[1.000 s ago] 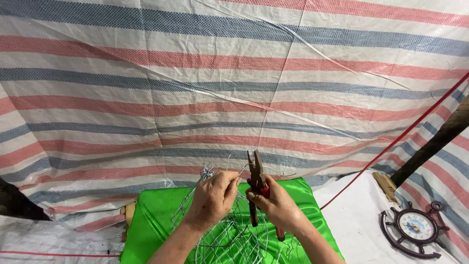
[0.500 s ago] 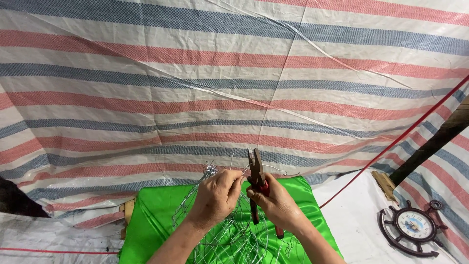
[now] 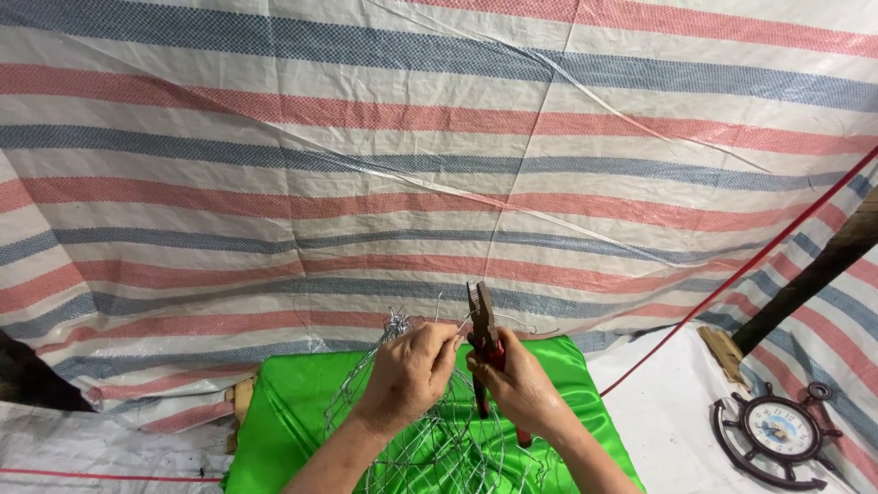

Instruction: Assembling a wire cage by twisting and joining wire segments using pliers

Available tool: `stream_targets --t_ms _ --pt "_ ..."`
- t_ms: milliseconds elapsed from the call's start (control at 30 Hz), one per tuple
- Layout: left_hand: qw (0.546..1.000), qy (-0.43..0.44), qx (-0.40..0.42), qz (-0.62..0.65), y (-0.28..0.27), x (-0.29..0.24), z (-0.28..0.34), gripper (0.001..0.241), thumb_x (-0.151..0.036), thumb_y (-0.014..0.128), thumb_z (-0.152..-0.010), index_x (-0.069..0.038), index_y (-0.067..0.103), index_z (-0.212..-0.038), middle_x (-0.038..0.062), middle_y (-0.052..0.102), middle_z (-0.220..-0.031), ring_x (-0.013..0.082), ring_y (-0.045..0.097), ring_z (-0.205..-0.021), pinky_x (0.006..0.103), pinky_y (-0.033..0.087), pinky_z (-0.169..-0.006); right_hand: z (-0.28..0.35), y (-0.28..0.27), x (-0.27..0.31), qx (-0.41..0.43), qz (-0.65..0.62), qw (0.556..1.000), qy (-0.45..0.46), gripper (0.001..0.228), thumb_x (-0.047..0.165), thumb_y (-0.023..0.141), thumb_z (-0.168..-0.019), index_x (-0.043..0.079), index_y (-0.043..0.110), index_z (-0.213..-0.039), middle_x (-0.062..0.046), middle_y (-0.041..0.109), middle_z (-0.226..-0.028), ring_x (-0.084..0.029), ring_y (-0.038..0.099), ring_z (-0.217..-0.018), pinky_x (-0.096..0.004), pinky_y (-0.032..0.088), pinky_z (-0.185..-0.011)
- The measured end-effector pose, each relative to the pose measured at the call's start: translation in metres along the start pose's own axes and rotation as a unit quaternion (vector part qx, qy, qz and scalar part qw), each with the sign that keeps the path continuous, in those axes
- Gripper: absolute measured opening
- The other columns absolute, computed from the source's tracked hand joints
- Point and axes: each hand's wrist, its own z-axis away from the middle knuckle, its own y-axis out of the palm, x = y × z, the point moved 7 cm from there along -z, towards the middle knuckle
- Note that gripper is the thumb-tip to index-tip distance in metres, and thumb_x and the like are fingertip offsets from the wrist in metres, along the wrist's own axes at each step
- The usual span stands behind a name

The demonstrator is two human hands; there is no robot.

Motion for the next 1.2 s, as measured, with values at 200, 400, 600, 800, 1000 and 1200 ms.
stream_targets --t_ms 200,400,600,800,1000,1200 --pt "1.0 0.016 -0.003 -0.008 0.005 0.001 0.0 0.013 0.001 0.066 -0.096 -0.006 0.06 -0.105 0.004 0.069 -0.078 0.0127 0.067 -0.063 0.0259 0.061 -0.052 -0.002 -0.001 -0.002 -0.03 0.0 0.999 0.012 0.019 0.022 0.066 -0.097 0.014 0.055 -0.11 -0.004 0.067 -0.082 -0.016 0.063 -0.073 -0.034 0.049 -0.066" --pt "1.0 -0.003 0.011 -0.007 0.01 0.001 0.0 0.009 -0.002 0.064 -0.098 -0.007 0.059 -0.105 0.005 0.068 -0.079 0.0158 0.067 -0.063 0.0306 0.058 -0.053 0.002 -0.002 0.0 -0.062 0.029 0.996 0.061 0.021 0.025 0.061 -0.099 0.017 0.052 -0.115 -0.009 0.07 -0.079 -0.023 0.056 -0.063 -0.038 0.045 -0.063" --pt "1.0 -0.003 0.009 0.019 0.007 -0.002 -0.004 0.007 -0.005 0.062 -0.1 -0.007 0.059 -0.106 0.005 0.07 -0.084 0.0182 0.07 -0.068 0.0326 0.059 -0.055 -0.005 -0.003 -0.003 -0.094 0.027 0.995 -0.005 0.016 0.022 0.057 -0.102 0.016 0.05 -0.114 -0.009 0.07 -0.079 -0.024 0.055 -0.061 -0.04 0.046 -0.061" --pt "1.0 -0.002 -0.001 0.023 0.007 0.007 0.001 0.01 -0.007 0.064 -0.098 -0.007 0.061 -0.108 0.004 0.069 -0.082 0.0177 0.069 -0.067 0.032 0.061 -0.056 -0.006 0.015 -0.017 0.038 -0.289 0.957 0.015 0.018 0.007 0.068 -0.091 0.004 0.055 -0.104 -0.017 0.065 -0.074 -0.028 0.062 -0.062 -0.041 0.053 -0.057" --pt "0.997 -0.007 0.023 0.075 0.007 0.022 0.004 0.004 -0.006 0.061 -0.1 -0.007 0.061 -0.103 0.004 0.067 -0.081 0.018 0.068 -0.07 0.0319 0.062 -0.063 0.013 0.031 -0.004 0.182 -0.542 0.82 0.005 0.021 0.0 0.068 -0.081 -0.005 0.053 -0.096 -0.025 0.063 -0.082 -0.04 0.065 -0.063 -0.055 0.057 -0.056" --pt "0.99 -0.03 0.069 0.122 0.004 0.029 0.002 0.002 -0.008 0.062 -0.101 -0.006 0.063 -0.101 0.005 0.063 -0.08 0.0186 0.063 -0.068 0.0334 0.053 -0.058 0.009 0.015 -0.005 0.171 -0.415 0.894 0.011 0.021 0.002 0.068 -0.087 -0.001 0.054 -0.102 -0.022 0.069 -0.085 -0.036 0.068 -0.068 -0.05 0.059 -0.063"
